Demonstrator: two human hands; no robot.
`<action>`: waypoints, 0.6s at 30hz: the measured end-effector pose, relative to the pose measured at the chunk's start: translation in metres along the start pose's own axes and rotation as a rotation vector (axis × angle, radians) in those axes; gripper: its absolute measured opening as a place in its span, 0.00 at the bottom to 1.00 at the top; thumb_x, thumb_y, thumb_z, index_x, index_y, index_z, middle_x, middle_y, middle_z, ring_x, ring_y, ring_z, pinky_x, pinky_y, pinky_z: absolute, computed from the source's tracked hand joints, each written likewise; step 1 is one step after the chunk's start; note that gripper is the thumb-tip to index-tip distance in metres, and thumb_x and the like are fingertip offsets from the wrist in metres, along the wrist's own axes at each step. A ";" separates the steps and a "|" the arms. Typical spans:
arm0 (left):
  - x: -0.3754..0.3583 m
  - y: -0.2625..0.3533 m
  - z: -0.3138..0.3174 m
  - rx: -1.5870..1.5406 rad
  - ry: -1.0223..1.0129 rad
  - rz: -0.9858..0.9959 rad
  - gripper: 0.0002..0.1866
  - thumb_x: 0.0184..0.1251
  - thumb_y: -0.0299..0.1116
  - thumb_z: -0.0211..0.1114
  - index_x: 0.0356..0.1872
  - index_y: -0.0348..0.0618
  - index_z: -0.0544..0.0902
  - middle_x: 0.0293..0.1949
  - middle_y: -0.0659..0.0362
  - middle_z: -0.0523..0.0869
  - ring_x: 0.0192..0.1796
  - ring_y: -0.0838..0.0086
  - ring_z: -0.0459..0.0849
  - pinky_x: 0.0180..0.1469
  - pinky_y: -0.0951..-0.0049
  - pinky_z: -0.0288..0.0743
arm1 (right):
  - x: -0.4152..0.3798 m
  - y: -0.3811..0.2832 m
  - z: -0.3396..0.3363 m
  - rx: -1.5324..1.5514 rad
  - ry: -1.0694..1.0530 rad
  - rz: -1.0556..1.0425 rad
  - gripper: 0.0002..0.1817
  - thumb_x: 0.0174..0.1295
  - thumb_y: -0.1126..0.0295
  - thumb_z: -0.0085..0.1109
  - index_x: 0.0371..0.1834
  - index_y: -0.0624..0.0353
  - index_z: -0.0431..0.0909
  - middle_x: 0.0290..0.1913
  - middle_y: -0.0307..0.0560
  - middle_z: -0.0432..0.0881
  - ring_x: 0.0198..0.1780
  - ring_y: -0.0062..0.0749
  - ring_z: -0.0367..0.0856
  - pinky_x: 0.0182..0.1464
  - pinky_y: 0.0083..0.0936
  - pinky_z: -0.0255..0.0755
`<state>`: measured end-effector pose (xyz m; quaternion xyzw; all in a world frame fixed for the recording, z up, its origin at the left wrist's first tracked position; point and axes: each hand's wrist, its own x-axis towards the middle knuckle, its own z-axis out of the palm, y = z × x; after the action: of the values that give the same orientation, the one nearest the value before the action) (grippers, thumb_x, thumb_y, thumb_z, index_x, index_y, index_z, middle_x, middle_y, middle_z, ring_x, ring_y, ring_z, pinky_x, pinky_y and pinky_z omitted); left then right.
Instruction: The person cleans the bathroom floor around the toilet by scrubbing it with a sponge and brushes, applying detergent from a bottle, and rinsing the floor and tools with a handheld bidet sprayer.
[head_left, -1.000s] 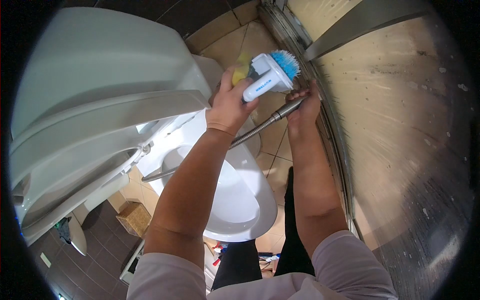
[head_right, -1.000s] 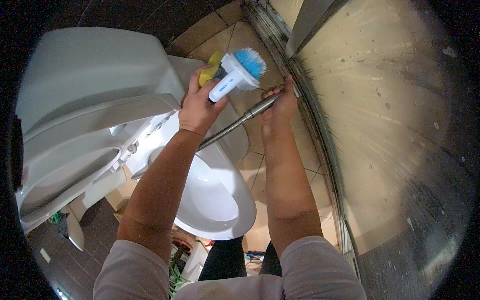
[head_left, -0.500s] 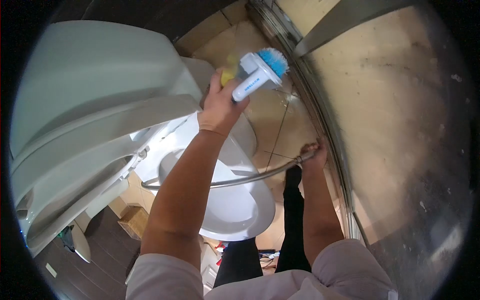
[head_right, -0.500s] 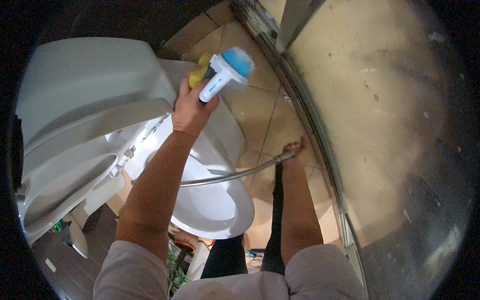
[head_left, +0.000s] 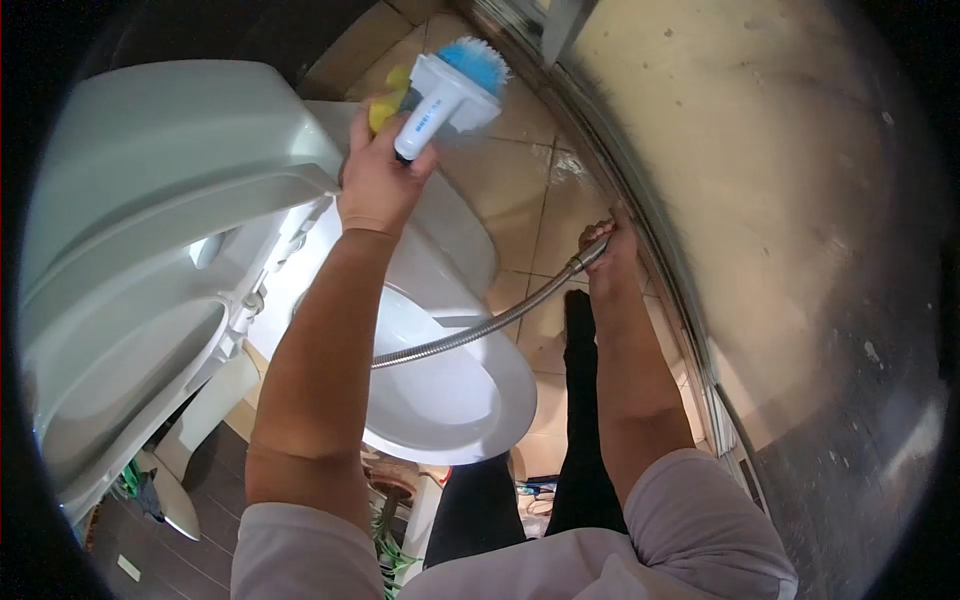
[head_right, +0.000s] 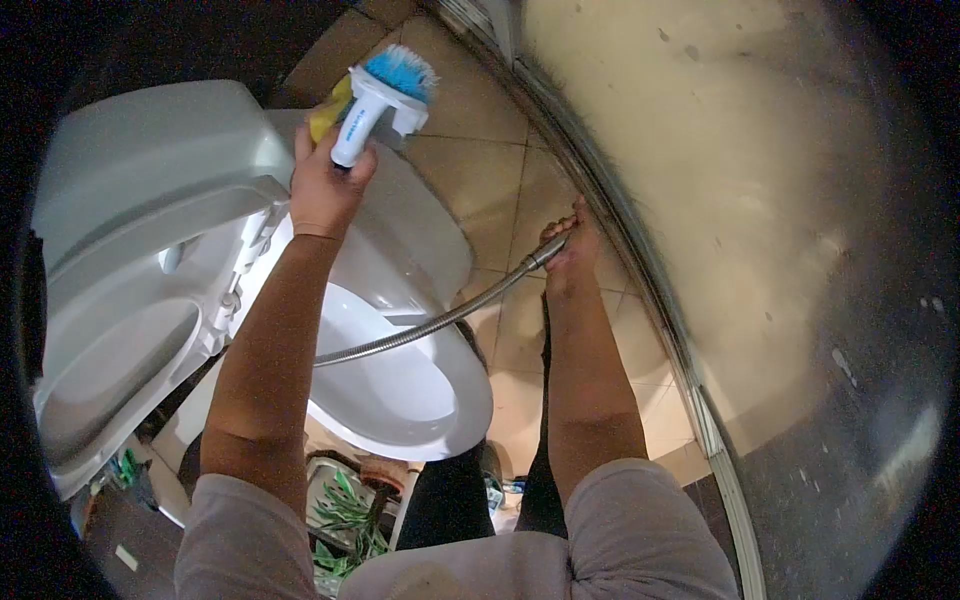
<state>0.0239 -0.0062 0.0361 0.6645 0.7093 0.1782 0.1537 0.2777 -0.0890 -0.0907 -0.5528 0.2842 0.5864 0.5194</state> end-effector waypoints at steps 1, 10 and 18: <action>0.000 -0.001 0.001 -0.005 -0.001 0.001 0.20 0.45 0.37 0.64 0.44 0.49 0.77 0.57 0.51 0.65 0.50 0.53 0.73 0.50 0.63 0.70 | 0.002 0.000 -0.010 0.000 0.002 -0.005 0.13 0.59 0.61 0.53 0.24 0.53 0.62 0.10 0.35 0.61 0.11 0.23 0.63 0.14 0.19 0.63; 0.002 -0.003 0.001 0.015 0.076 0.102 0.18 0.48 0.40 0.64 0.41 0.46 0.78 0.54 0.54 0.68 0.45 0.55 0.76 0.46 0.64 0.72 | 0.004 -0.026 -0.145 0.110 0.177 -0.004 0.14 0.61 0.56 0.47 0.26 0.52 0.63 0.09 0.33 0.61 0.09 0.24 0.62 0.12 0.19 0.63; 0.001 0.001 0.001 0.046 0.096 0.113 0.17 0.49 0.41 0.63 0.40 0.47 0.79 0.52 0.57 0.70 0.45 0.58 0.76 0.45 0.66 0.73 | 0.001 -0.020 -0.199 0.096 0.351 -0.096 0.19 0.60 0.48 0.45 0.24 0.51 0.64 0.10 0.35 0.64 0.09 0.22 0.62 0.13 0.16 0.64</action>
<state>0.0250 -0.0048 0.0357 0.6976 0.6811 0.2018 0.0940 0.3667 -0.2638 -0.1319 -0.6341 0.3715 0.4411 0.5150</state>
